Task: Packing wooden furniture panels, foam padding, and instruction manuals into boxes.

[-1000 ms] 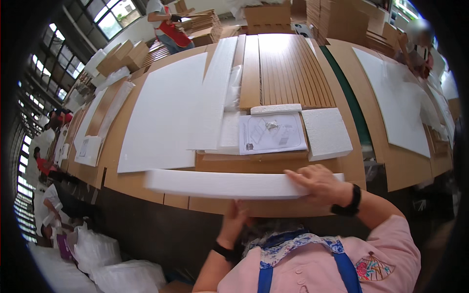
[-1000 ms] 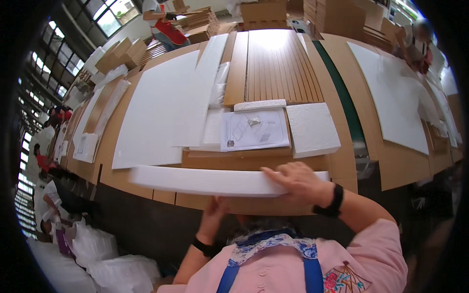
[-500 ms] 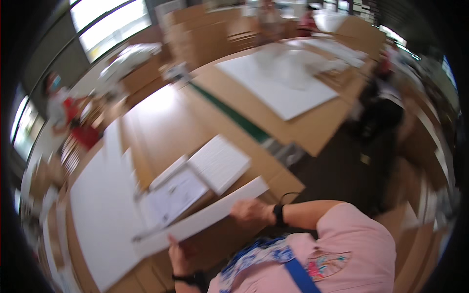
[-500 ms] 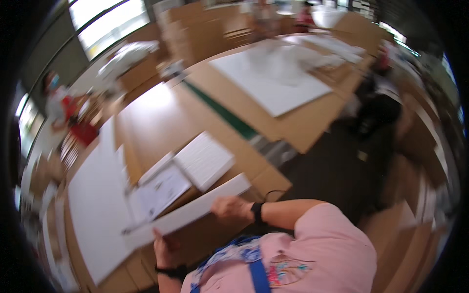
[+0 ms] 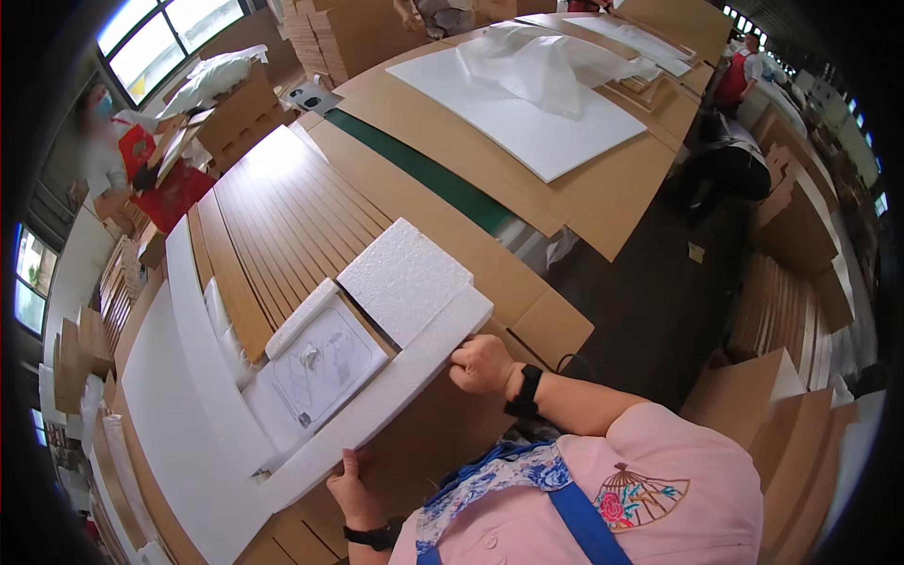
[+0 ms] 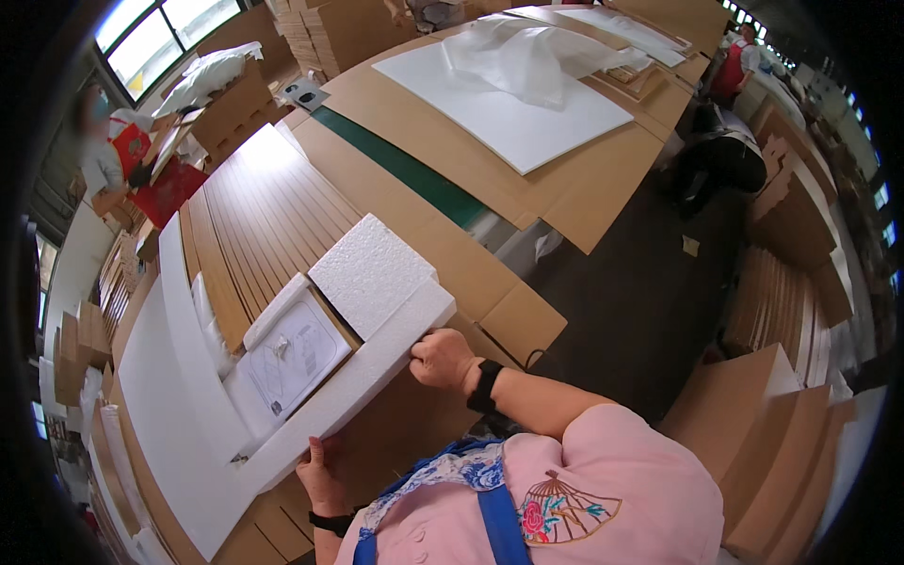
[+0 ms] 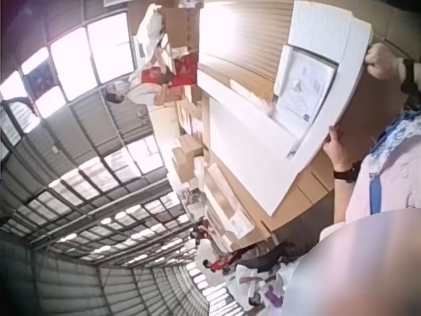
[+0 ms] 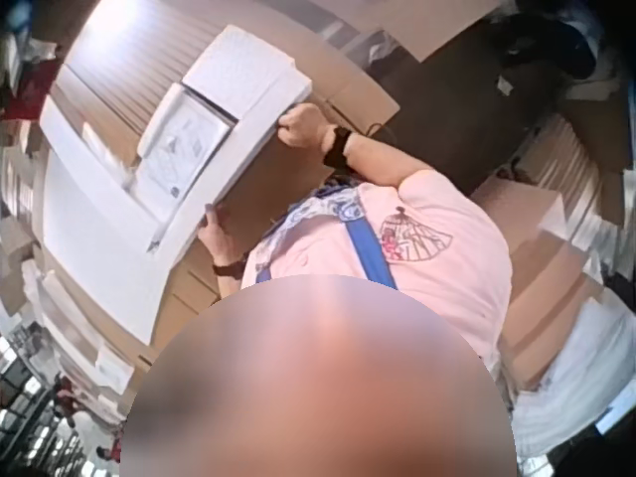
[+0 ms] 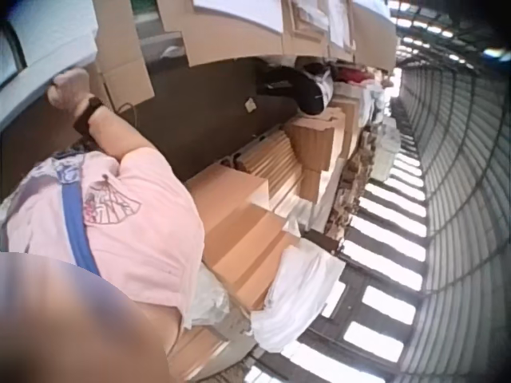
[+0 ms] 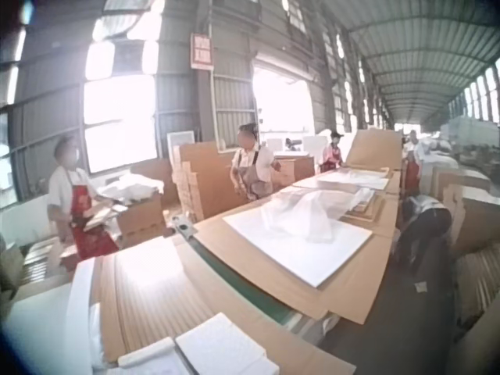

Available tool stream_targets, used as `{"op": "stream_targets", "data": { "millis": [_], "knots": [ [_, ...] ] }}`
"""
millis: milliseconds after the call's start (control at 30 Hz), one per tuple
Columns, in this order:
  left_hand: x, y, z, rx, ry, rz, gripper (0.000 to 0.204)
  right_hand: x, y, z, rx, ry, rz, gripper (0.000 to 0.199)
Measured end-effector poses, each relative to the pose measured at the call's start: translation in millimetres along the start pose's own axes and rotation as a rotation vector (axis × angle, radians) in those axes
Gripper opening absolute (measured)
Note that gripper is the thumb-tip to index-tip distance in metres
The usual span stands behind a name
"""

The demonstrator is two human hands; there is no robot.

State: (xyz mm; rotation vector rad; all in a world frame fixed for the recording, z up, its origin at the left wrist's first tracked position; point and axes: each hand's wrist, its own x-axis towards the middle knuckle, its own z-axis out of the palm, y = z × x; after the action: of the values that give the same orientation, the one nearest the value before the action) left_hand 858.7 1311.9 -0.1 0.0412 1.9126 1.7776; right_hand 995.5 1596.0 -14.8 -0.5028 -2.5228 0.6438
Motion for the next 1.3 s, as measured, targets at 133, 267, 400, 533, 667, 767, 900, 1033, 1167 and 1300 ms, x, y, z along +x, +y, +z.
{"op": "stream_targets", "data": {
  "millis": [133, 267, 400, 533, 667, 767, 900, 1033, 1167, 1300],
  "knots": [
    [9.4, -23.4, -16.8, -0.067, 0.049, 0.106, 0.033, -8.1, 6.2, 6.9, 0.078, 0.015, -0.138, 0.013],
    [9.6, -11.9, -4.9, -0.107, 0.06, 0.16, 0.036, 2.6, 10.7, 22.2, 0.204, -0.016, 0.11, 0.015],
    [20.6, -20.8, -12.0, -0.067, 0.061, 0.11, 0.036, 3.1, 14.6, 27.6, 0.268, -0.045, 0.255, 0.016],
    [17.7, -25.5, -4.8, -0.1, 0.085, 0.133, 0.035, -5.3, -0.4, 29.5, 0.6, -0.263, 0.23, 0.023],
    [6.8, -21.1, 2.7, 0.696, 0.113, 0.419, 0.023, 3.3, -23.7, 71.6, 0.97, -0.445, 0.314, 0.027],
    [13.2, -10.8, 5.7, 0.751, 0.222, 0.359, 0.021, 9.8, -23.0, 69.6, 0.848, -0.563, 0.376, 0.025],
    [22.6, -5.3, 13.4, 0.797, 0.136, 0.39, 0.025, 6.8, 12.2, 68.7, 0.927, -0.676, 0.52, 0.021],
    [8.3, -29.4, 1.9, 0.888, 0.237, 0.293, 0.033, 6.8, 8.2, 79.1, 0.61, -0.527, 0.074, 0.021],
    [8.8, -27.6, 5.2, 0.978, 0.392, 0.585, 0.043, 0.6, 13.8, 74.2, 0.827, -0.684, 0.318, 0.021],
    [3.7, -29.5, 6.3, 0.912, 0.23, 0.579, 0.031, 1.4, 29.4, 53.7, 0.846, -0.885, 0.372, 0.027]
  ]
}}
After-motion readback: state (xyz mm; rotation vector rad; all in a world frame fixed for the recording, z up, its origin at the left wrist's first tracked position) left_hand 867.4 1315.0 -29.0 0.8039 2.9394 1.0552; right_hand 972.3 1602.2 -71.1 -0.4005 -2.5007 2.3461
